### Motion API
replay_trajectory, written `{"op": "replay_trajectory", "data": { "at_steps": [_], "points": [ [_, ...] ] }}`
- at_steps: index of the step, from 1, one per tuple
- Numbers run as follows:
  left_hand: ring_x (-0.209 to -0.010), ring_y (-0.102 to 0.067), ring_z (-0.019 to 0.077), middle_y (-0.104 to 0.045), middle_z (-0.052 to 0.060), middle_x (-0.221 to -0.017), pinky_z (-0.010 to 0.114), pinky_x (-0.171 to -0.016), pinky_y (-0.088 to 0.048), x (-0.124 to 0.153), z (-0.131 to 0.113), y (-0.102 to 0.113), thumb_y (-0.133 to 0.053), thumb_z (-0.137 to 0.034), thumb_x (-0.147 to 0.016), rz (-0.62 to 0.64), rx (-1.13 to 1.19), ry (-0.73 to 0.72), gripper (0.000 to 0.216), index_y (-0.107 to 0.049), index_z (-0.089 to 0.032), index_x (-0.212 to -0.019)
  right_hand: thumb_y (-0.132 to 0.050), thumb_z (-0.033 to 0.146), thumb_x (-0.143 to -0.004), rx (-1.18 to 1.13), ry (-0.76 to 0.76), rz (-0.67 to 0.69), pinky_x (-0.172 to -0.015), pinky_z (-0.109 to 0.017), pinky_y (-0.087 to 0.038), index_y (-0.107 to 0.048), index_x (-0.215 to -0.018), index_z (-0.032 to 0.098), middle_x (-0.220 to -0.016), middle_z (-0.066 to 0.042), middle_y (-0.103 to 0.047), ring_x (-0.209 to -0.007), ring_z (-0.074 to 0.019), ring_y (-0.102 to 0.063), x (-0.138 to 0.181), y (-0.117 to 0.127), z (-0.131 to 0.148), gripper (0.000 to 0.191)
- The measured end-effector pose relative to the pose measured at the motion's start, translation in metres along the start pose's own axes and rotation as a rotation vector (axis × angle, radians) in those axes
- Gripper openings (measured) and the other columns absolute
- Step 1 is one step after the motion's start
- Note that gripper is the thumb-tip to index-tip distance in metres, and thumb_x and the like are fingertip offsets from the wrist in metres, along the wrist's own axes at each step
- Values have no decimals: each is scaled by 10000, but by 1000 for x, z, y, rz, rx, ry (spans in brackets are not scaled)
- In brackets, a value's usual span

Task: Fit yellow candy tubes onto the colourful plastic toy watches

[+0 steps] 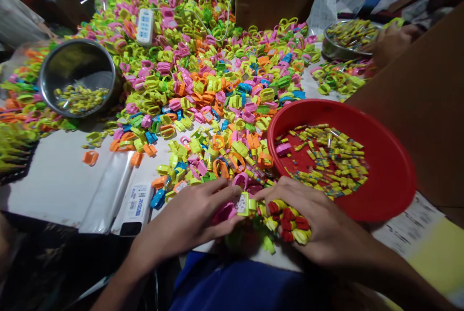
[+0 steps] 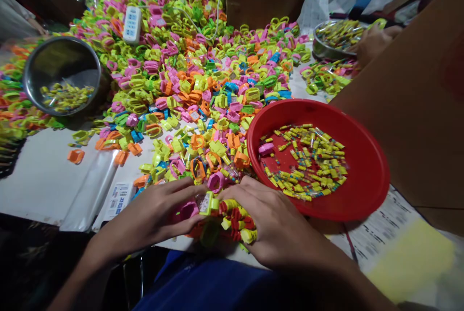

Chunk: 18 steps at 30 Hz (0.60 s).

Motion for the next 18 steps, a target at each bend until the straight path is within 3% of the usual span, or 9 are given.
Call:
{"op": "replay_trajectory", "data": {
  "at_steps": [3, 7, 12, 15, 18],
  "points": [
    [-843, -684, 196, -671, 41, -1052, 313, -678, -484, 0, -1, 0, -551, -411, -1112, 31, -2, 7, 290, -652, -227, -1312, -646, 183, -939, 42, 26, 11, -1008, -403, -502, -641, -1327, 244, -1249, -49, -758, -1175, -270, -665, 0, -3, 4, 393],
    [-837, -686, 211, -690, 53, -1060, 321, -664, -468, 2, -1, 1, -577, -405, -1096, 38, -39, -3, 277, -659, -222, -1287, -581, 106, -903, 89, 87, 9, -906, -429, -554, -652, -1267, 157, -1166, -105, -775, -1081, -300, -688, -5, -5, 13, 374],
    [-853, -714, 214, -718, 60, -1099, 310, -676, -492, 4, 5, 2, -582, -399, -1095, 39, -43, 3, 363, -619, -243, -1422, -539, 21, -856, 116, 93, -33, -848, -417, -597, -658, -1238, 157, -1121, -132, -766, -1045, -299, -708, -10, -11, 14, 423],
    [-879, -733, 216, -725, 61, -1127, 301, -678, -512, 5, 10, -2, -632, -386, -1072, 74, 6, 26, 346, -646, -251, -1390, -572, 22, -830, 112, 78, -38, -860, -417, -616, -666, -1239, 170, -1088, -129, -760, -1045, -303, -718, -9, -16, 11, 445],
    [-822, -722, 191, -725, 54, -1105, 281, -643, -498, 6, 11, -6, -695, -378, -1039, 101, 53, 40, 350, -665, -235, -1358, -599, 7, -824, 106, 24, -47, -876, -398, -613, -689, -1118, 215, -1044, -103, -754, -1041, -293, -721, -8, -19, 3, 371]
  ]
}}
Point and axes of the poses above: each hand's wrist, its own x-axis away from the middle knuckle, its own y-axis out of the back of the hand, z = x × y, the point moved 9 cm from there along -x, towards the middle knuckle
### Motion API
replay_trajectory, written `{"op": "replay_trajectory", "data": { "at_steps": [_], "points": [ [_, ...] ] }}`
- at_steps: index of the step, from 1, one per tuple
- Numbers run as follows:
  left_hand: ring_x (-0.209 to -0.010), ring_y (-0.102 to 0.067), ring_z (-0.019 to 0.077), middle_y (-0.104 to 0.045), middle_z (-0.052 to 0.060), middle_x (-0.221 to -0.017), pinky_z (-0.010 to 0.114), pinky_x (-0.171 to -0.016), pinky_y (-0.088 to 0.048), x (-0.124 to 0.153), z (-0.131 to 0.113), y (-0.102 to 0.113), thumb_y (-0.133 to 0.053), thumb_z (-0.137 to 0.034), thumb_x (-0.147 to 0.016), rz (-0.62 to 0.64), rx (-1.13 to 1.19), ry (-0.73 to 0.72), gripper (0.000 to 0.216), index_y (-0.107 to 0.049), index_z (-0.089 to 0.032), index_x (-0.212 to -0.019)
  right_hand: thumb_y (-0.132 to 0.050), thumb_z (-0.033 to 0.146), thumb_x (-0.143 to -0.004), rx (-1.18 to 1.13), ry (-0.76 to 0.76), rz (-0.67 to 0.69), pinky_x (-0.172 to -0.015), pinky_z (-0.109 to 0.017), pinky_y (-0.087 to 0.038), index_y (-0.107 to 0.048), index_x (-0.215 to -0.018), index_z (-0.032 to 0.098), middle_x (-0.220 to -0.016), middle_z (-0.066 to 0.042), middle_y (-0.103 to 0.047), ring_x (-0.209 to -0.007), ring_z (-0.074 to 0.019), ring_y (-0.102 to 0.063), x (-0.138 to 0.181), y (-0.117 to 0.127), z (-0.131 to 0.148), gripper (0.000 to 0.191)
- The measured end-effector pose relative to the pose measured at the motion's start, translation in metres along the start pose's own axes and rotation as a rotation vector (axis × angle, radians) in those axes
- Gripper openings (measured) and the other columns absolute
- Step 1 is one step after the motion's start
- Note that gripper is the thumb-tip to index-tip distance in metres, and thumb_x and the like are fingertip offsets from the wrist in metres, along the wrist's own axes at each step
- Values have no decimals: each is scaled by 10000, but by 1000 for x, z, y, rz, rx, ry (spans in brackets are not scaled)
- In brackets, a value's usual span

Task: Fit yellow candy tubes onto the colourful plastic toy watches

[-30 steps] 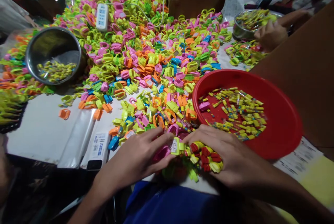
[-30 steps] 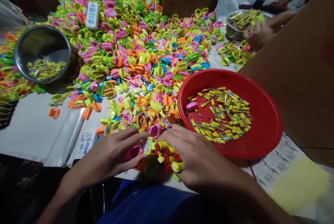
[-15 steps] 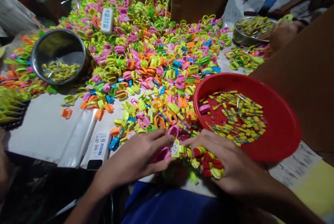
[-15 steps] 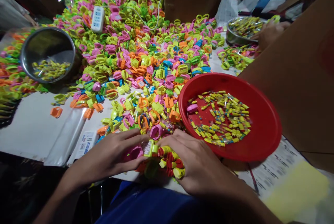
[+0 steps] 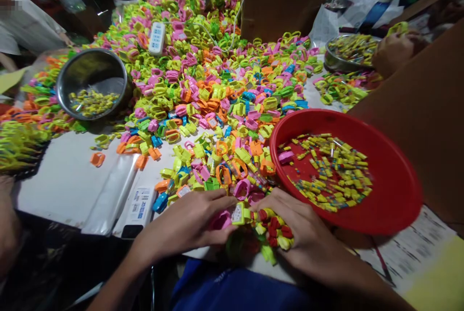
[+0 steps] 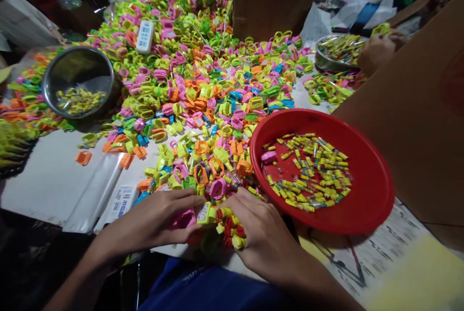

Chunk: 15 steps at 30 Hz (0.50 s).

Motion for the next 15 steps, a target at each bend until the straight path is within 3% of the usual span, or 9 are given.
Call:
{"op": "replay_trajectory", "data": {
  "at_steps": [6, 9, 10, 12, 15],
  "points": [
    [-835, -714, 180, -719, 27, -1039, 277, -683, -499, 3, 9, 5, -638, -353, -1056, -11, 16, 56, 262, -703, -251, -1289, -630, 76, -848, -144, -140, -75, -965, -414, -584, -673, -1236, 229, -1184, -90, -751, -1128, -282, -723, 7, 9, -20, 420],
    [-817, -698, 177, -730, 17, -975, 290, -733, -520, 13, 39, 20, -652, -365, -1034, -116, 69, 184, 258, -739, -252, -1248, -667, 221, -942, -236, -312, -226, -923, -371, -594, -672, -1127, 249, -1134, -65, -773, -1052, -261, -757, 16, 23, -41, 187],
    [-806, -693, 176, -744, 18, -968, 299, -752, -535, 18, 54, 28, -679, -379, -1011, -189, 117, 245, 270, -752, -246, -1234, -684, 310, -968, -259, -389, -309, -894, -372, -601, -662, -1073, 246, -1087, -68, -777, -999, -266, -766, 21, 29, -50, 125],
    [-808, -693, 187, -768, 32, -963, 327, -798, -560, 27, 82, 43, -728, -416, -967, -351, 201, 363, 318, -773, -224, -1216, -709, 496, -975, -309, -538, -408, -790, -382, -616, -644, -1037, 240, -965, -66, -769, -861, -278, -768, 31, 32, -63, 272],
    [-858, -693, 225, -763, 53, -932, 342, -806, -554, 34, 109, 57, -774, -484, -927, -503, 252, 474, 368, -797, -189, -1147, -686, 631, -968, -445, -636, -328, -508, -346, -542, -630, -1089, 252, -689, 12, -650, -569, -248, -666, 33, 14, -67, 402]
  ]
}}
Point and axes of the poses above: each hand's wrist, its own x-axis away from the middle knuckle, its own y-axis out of the back of the hand, z = x × y, the point moved 9 cm from there along -x, towards the middle knuckle
